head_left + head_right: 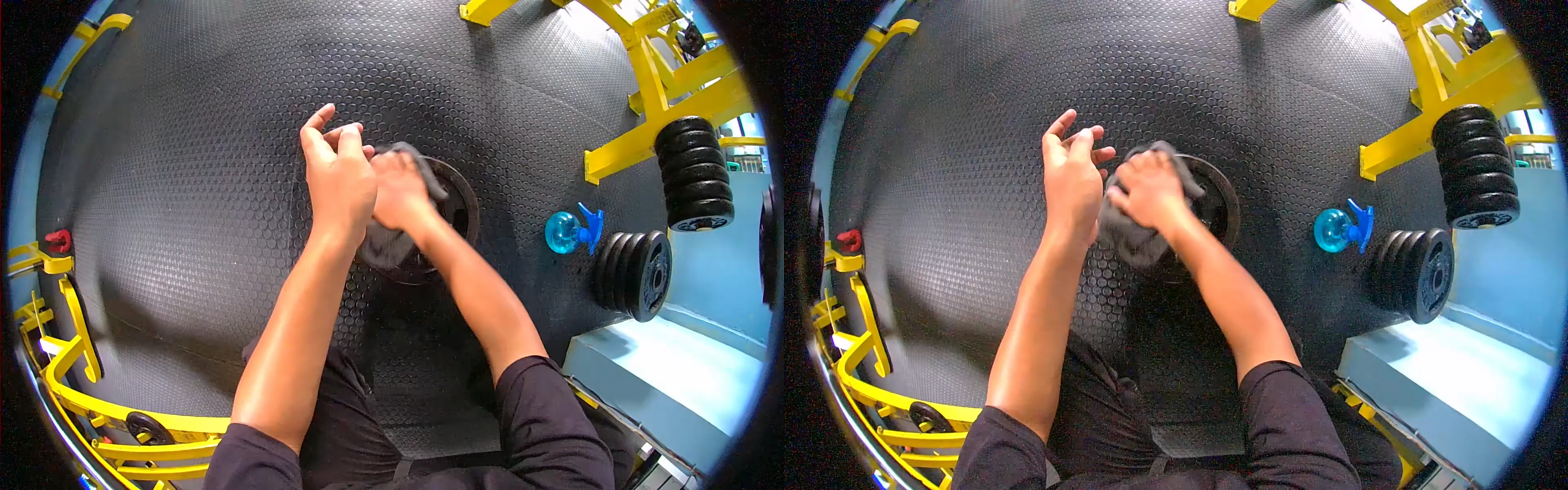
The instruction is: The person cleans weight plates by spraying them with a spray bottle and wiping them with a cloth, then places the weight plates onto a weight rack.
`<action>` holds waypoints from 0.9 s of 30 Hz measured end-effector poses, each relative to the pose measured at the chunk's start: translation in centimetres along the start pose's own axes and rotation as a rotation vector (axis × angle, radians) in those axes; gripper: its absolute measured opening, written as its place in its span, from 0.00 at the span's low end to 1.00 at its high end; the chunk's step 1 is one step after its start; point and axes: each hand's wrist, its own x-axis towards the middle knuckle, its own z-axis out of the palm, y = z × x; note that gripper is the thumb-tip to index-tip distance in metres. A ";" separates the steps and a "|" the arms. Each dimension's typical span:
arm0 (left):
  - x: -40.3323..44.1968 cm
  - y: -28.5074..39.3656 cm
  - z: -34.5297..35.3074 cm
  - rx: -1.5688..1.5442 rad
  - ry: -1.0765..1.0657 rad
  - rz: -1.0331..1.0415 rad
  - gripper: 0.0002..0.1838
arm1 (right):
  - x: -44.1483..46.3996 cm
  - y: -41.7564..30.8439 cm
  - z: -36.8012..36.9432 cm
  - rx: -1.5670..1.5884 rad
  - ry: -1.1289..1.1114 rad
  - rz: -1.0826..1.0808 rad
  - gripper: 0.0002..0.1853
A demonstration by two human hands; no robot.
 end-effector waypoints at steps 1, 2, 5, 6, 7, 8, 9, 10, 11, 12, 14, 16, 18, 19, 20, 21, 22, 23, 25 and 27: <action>-0.1 0.1 0.0 -0.005 -0.001 -0.002 0.23 | 0.2 1.1 -0.8 -0.008 -0.077 0.088 0.26; -0.1 0.2 -0.2 -0.002 -0.004 0.012 0.23 | -0.6 2.5 -0.2 -0.026 0.036 0.108 0.27; -0.4 0.6 -0.7 0.000 -0.003 -0.006 0.23 | -3.2 5.1 0.9 -0.179 0.188 0.353 0.33; -0.5 0.9 -0.8 0.015 0.003 -0.014 0.23 | -4.4 5.4 0.0 -0.108 0.116 0.464 0.34; -0.6 1.0 -1.0 0.013 -0.001 -0.012 0.23 | -5.7 5.7 -0.9 -0.037 0.043 0.573 0.34; -0.6 1.1 -1.2 0.021 -0.004 0.001 0.23 | -7.2 5.8 -1.0 -0.041 0.047 0.572 0.34; -0.7 1.2 -1.4 0.028 -0.003 0.012 0.23 | -9.0 6.0 -0.4 0.019 0.097 0.615 0.36; -0.8 1.3 -1.5 0.025 -0.002 0.012 0.23 | -10.7 5.8 0.4 0.082 0.145 0.660 0.40; -0.9 1.4 -1.6 0.029 -0.004 0.013 0.23 | -12.4 5.6 1.3 0.079 0.142 0.658 0.40; -1.0 1.5 -1.8 0.035 -0.005 0.015 0.23 | -14.0 5.3 2.2 0.132 0.209 0.626 0.43; -1.2 1.6 -2.2 0.026 0.003 0.017 0.22 | -17.2 3.5 3.8 0.205 0.333 0.542 0.49; -1.1 1.9 -2.5 0.020 0.010 0.028 0.22 | -19.5 -0.6 4.3 0.193 0.384 0.505 0.51; -1.2 2.0 -3.1 0.025 0.026 0.019 0.22 | -20.5 -4.2 5.9 0.091 0.384 0.484 0.54; -1.3 2.1 -3.3 0.030 0.035 0.022 0.22 | -20.3 -4.1 9.0 -0.167 0.333 0.445 0.49; -1.5 2.4 -3.5 0.017 0.037 0.017 0.22 | -20.0 -5.1 10.1 -0.255 0.235 0.345 0.44; -1.7 2.6 -3.7 0.006 0.039 0.011 0.22 | -19.4 -6.4 10.5 -0.340 0.138 0.242 0.39; -1.9 2.8 -4.0 0.017 0.053 0.010 0.22 | -18.1 -6.8 10.9 -0.215 0.375 0.115 0.29; -2.1 2.9 -4.2 0.015 0.050 0.030 0.22 | -16.7 -7.6 9.8 -0.169 0.295 0.132 0.28; -2.5 2.8 -4.6 0.012 0.054 0.045 0.23 | -13.6 -7.7 8.0 -0.240 0.244 0.036 0.31; -2.5 2.9 -5.1 0.033 0.068 0.082 0.23 | -10.0 -8.0 7.0 -0.180 0.225 0.018 0.32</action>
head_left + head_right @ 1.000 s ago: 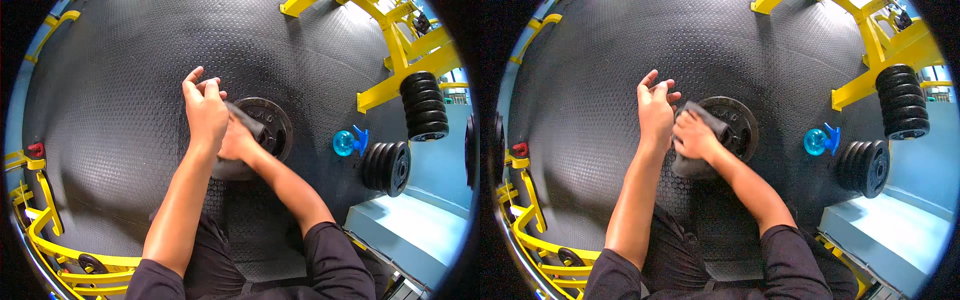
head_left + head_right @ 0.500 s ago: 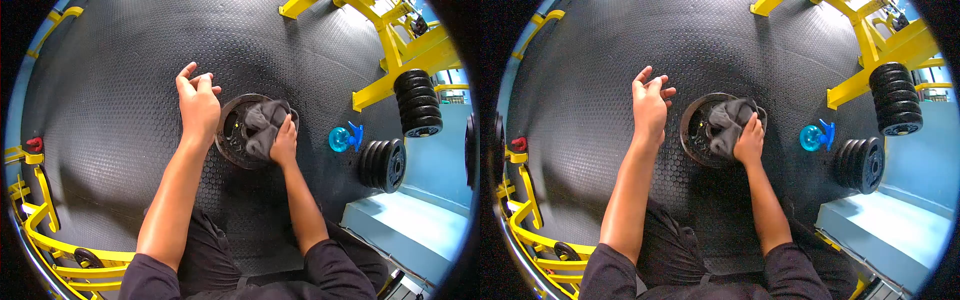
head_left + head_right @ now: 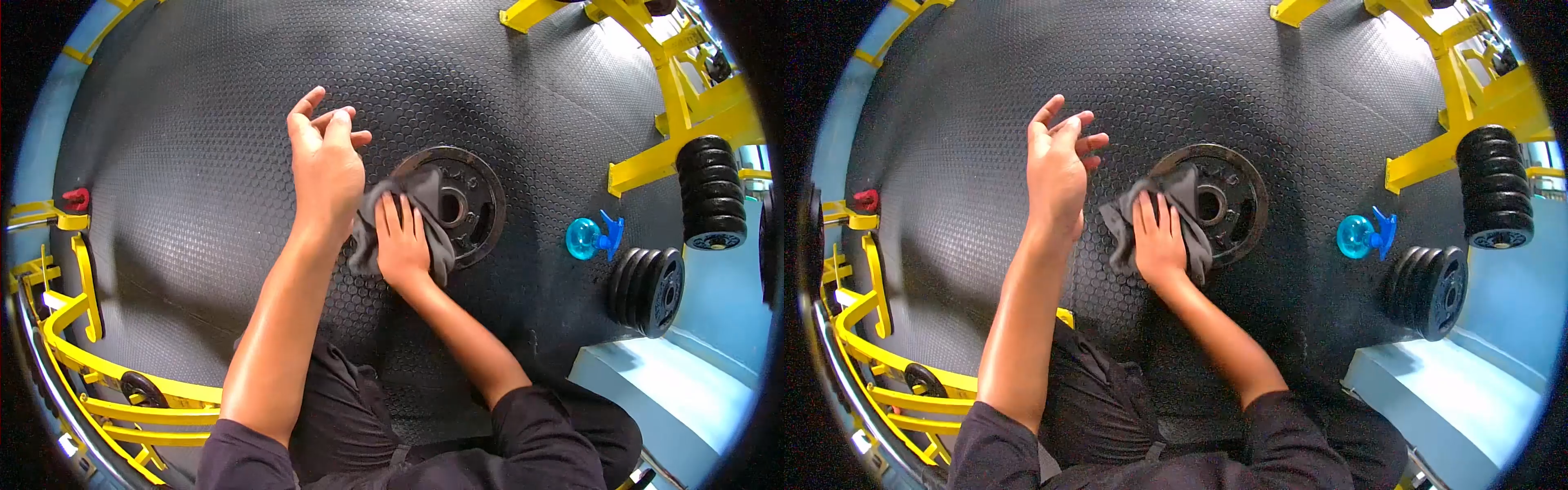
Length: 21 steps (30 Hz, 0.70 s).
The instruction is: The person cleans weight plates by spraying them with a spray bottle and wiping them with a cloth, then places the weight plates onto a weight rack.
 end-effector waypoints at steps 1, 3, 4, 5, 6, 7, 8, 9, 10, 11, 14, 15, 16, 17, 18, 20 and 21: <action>0.2 -0.1 -0.3 -0.005 0.013 0.004 0.23 | 2.0 -0.1 -0.3 -0.005 -0.011 0.026 0.32; 0.3 0.0 -1.0 0.002 0.035 0.007 0.23 | 5.7 0.7 -0.1 -0.074 -0.081 -0.008 0.31; 0.3 0.1 -1.4 0.011 0.047 0.006 0.23 | 7.5 1.4 0.0 -0.104 -0.124 -0.021 0.30; 0.3 0.2 -1.8 0.014 0.051 0.005 0.23 | 9.5 2.7 0.2 -0.038 -0.130 -0.003 0.29; -0.1 0.3 -2.2 0.014 0.059 0.001 0.23 | 10.9 4.4 0.1 0.027 -0.140 0.019 0.28; -0.4 0.5 -2.5 0.030 0.062 0.008 0.23 | 11.3 6.1 -0.5 0.068 -0.106 0.059 0.27; -0.6 1.0 -2.8 0.040 0.068 0.022 0.23 | 11.6 7.7 -0.9 0.113 -0.146 0.134 0.31; -1.0 1.5 -3.0 0.059 0.071 0.019 0.23 | 11.0 9.0 -1.2 0.103 -0.130 0.150 0.34; -1.4 1.9 -3.2 0.040 0.080 0.034 0.23 | 10.3 10.3 -1.6 0.090 -0.107 0.162 0.36; -1.8 2.3 -3.4 0.048 0.080 0.033 0.23 | 9.2 11.3 -2.3 0.066 -0.122 0.145 0.38; -3.6 2.4 -4.2 0.032 0.079 0.066 0.21 | 4.5 15.4 -3.7 0.049 -0.166 -0.016 0.43; -4.2 1.5 -4.6 0.108 0.013 0.089 0.20 | 3.0 16.7 -5.0 -0.025 -0.220 -0.096 0.43; -4.8 0.2 -4.8 0.186 -0.051 0.110 0.19 | 1.5 18.3 -5.5 -0.046 -0.296 -0.155 0.43; -5.1 -2.1 -4.9 0.266 -0.100 0.146 0.20 | 0.2 19.0 -6.5 -0.039 -0.442 -0.153 0.43; -5.2 -4.5 -4.7 0.354 -0.153 0.179 0.20 | -1.5 19.7 -7.3 -0.127 -0.544 -0.212 0.41; -5.5 -7.2 -3.6 0.844 -0.373 0.233 0.24 | -4.7 20.6 -7.2 -0.134 -0.501 -0.337 0.39; -6.1 -7.0 -2.1 1.057 -0.494 0.233 0.27 | -5.9 20.8 -7.5 -0.120 -0.480 -0.336 0.39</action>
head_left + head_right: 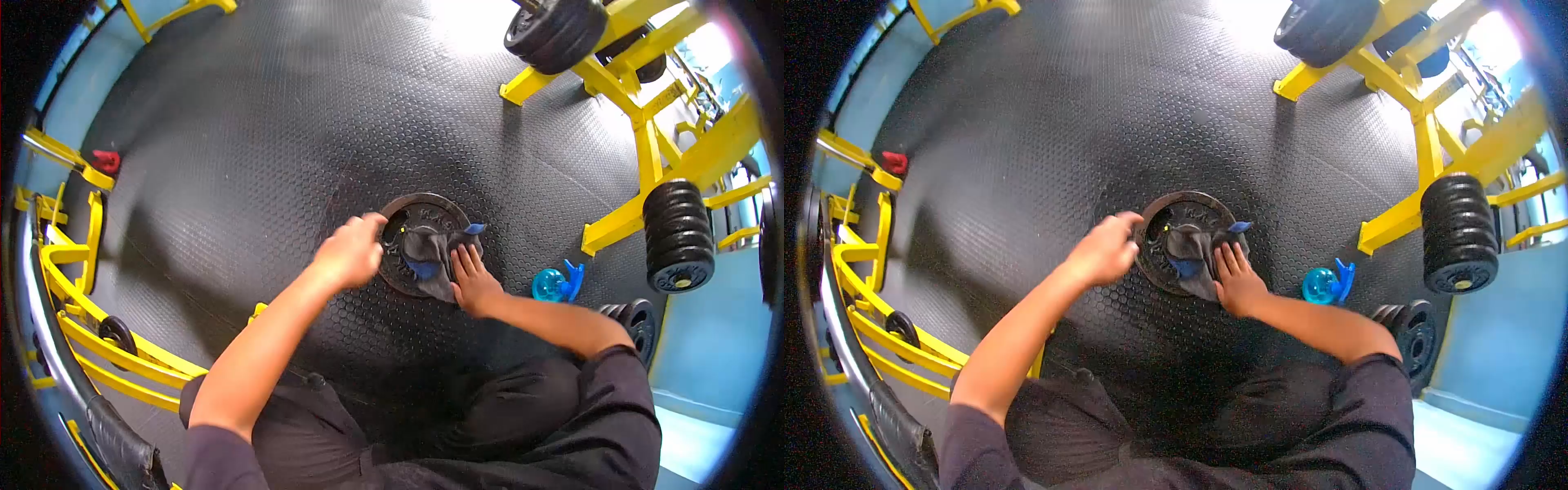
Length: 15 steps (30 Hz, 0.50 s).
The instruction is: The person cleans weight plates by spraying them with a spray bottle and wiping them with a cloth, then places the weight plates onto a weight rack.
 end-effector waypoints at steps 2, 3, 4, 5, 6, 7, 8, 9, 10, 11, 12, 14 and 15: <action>1.0 2.4 2.4 0.286 -0.227 0.066 0.31 | -2.2 -0.6 0.5 -0.029 0.074 -0.144 0.39; 1.4 2.5 4.6 0.360 -0.313 0.110 0.33 | -3.6 -1.2 0.6 -0.042 0.125 -0.151 0.38; 1.3 3.0 6.1 0.374 -0.341 0.128 0.35 | -5.4 -1.7 1.8 0.169 0.216 -0.113 0.36; 1.2 3.1 7.6 0.378 -0.378 0.140 0.37 | -6.9 -1.8 3.1 0.380 0.300 -0.082 0.34; 1.1 3.1 8.8 0.387 -0.360 0.139 0.48 | -7.9 -1.3 4.1 0.398 0.311 -0.056 0.34; 1.0 2.7 9.6 0.396 -0.386 0.145 0.48 | -9.2 -1.0 5.2 0.390 0.301 -0.089 0.30; 0.4 2.8 9.5 0.488 -0.263 0.185 0.53 | -10.3 -1.0 5.8 0.382 0.284 -0.130 0.25; -0.2 2.8 9.3 0.571 -0.136 0.220 0.58 | -11.1 -1.2 4.7 0.401 0.269 -0.124 0.25; 0.0 2.6 8.8 0.630 -0.181 0.168 0.66 | -11.6 -1.4 2.2 0.462 0.195 0.022 0.22; 0.7 1.9 8.6 0.689 -0.216 0.141 0.65 | -11.6 -1.5 0.1 0.512 0.126 0.171 0.19; 1.5 0.0 8.7 0.794 -0.203 0.210 0.63 | -11.1 -1.4 -0.9 0.490 0.331 0.124 0.20; 3.5 -3.7 9.0 0.935 -0.185 0.381 0.59 | -8.0 -1.2 -2.3 0.386 0.448 -0.073 0.25; 4.6 -4.4 8.9 0.971 -0.185 0.486 0.57 | -6.3 -1.3 -3.4 0.225 0.493 -0.135 0.30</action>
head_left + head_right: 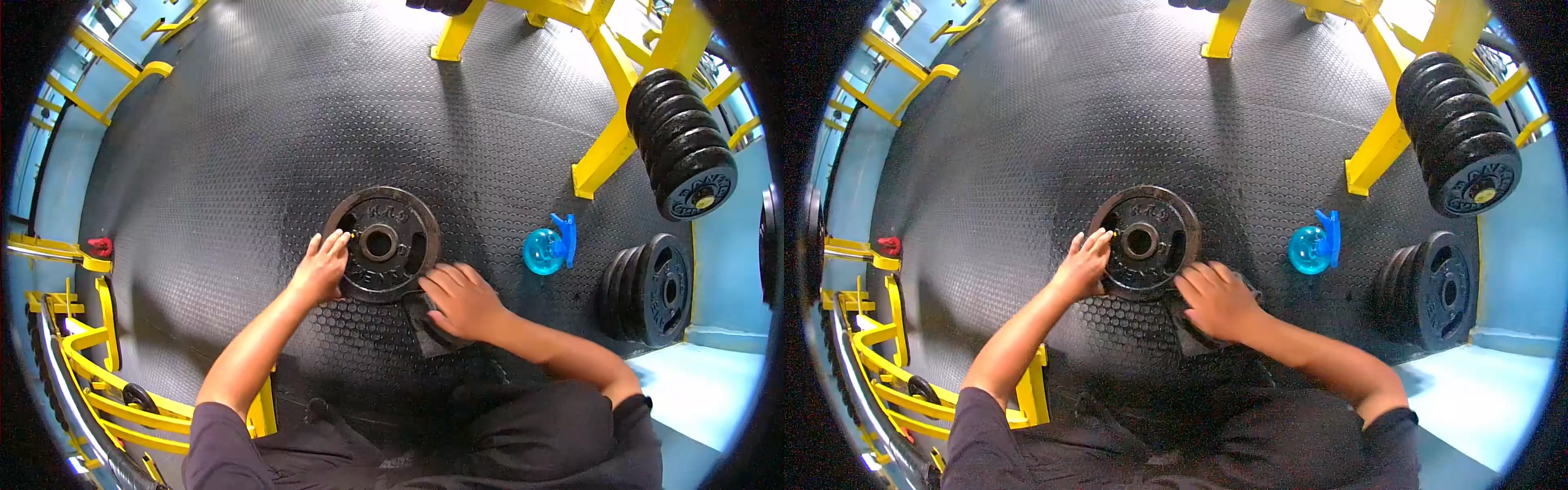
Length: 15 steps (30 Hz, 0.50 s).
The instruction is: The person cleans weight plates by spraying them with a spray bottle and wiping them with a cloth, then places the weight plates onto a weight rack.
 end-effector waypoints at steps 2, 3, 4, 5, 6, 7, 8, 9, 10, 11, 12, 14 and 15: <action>0.6 -1.3 -2.1 -0.095 -0.075 0.075 0.54 | 3.1 1.4 2.0 -0.082 -0.030 -0.054 0.35; 0.8 -1.8 -1.5 -0.104 -0.063 0.117 0.55 | 4.7 2.6 3.4 -0.086 -0.148 -0.074 0.35; 1.0 -2.3 -0.9 -0.112 -0.046 0.152 0.55 | 5.4 3.4 4.2 -0.096 -0.265 -0.100 0.36; 0.8 -2.6 -0.6 -0.114 -0.031 0.167 0.55 | 5.6 3.6 4.3 -0.099 -0.262 -0.104 0.36; 0.7 -2.7 -0.3 -0.111 -0.029 0.164 0.55 | 5.7 3.7 4.4 -0.077 -0.259 -0.143 0.36; 0.4 -2.7 0.2 -0.109 0.016 0.171 0.55 | 5.8 3.8 4.5 -0.056 -0.259 -0.187 0.37; 0.3 -2.6 0.9 -0.106 0.063 0.178 0.55 | 5.2 3.4 5.3 -0.102 -0.228 -0.203 0.36; 0.2 -2.5 1.6 -0.020 0.154 0.189 0.57 | 4.3 2.9 6.1 -0.111 -0.148 -0.153 0.37; 0.0 -2.0 2.3 -0.023 0.162 0.185 0.57 | 3.4 2.7 6.9 -0.121 -0.067 -0.101 0.38; -0.3 -1.2 2.6 -0.041 0.179 0.151 0.57 | 3.1 2.8 6.7 -0.130 -0.071 -0.102 0.38; -0.6 -0.3 2.8 -0.057 0.197 0.113 0.58 | 3.0 2.9 6.3 -0.068 -0.118 -0.056 0.39; -2.0 2.5 3.4 -0.147 0.333 0.038 0.57 | 2.5 2.9 6.1 0.001 -0.148 -0.007 0.39; -2.6 3.7 3.6 -0.183 0.355 0.021 0.55 | 1.7 3.3 5.9 -0.020 -0.131 -0.072 0.40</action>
